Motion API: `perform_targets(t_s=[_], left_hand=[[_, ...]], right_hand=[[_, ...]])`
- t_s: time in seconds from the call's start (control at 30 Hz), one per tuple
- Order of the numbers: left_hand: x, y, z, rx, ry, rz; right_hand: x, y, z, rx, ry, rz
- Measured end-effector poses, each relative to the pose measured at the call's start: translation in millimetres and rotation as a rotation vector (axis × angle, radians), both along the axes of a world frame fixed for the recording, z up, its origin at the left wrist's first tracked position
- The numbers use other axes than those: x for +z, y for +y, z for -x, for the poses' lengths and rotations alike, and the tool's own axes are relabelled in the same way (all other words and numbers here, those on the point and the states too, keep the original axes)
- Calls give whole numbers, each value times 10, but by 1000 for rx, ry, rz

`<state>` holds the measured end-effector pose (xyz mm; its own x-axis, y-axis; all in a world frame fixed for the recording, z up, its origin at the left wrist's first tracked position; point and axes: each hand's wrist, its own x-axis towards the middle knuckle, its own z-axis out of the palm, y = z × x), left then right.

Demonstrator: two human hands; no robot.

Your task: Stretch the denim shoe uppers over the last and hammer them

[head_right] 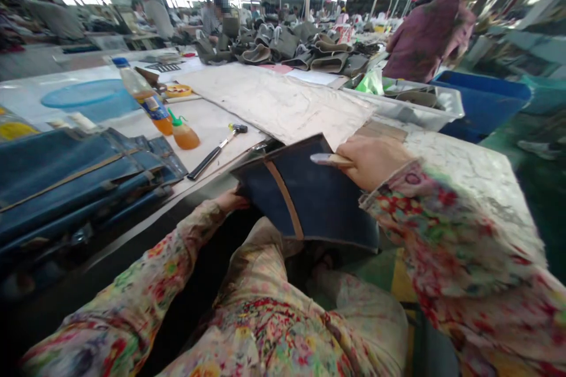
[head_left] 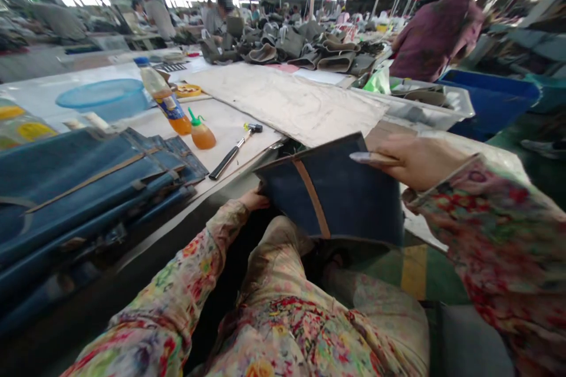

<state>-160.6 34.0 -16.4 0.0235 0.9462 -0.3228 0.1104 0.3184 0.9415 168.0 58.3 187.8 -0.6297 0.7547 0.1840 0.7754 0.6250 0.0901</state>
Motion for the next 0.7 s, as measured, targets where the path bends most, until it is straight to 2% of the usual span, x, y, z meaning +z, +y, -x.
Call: perform_targets(t_s=[0.1,0.17,0.3,0.37,0.43,0.57,0.7], left_hand=[[-179,-93,-185,-82,59,28],[-201,-95,-221,-103,98,-9],[-25,37,-163,-9,216,-167],[119,91,-210,54,275,-253],[255,86,-381,28,388,-403],[389,-86,-1006,-259,695,-824],[300,-249,-1609,-478,839,-993]], right_hand=[[-511,103,-276,-240,-47,215],[-874,109,-541,-331,-7,309],[-1546,-137,-993,-413,271,395],[-1847,-389,-1056,-446,449,450],[-2115,-678,-988,-512,670,443],[-2478,-1149,-684,-631,919,200],[-2565,-1300,-539,-623,985,147]])
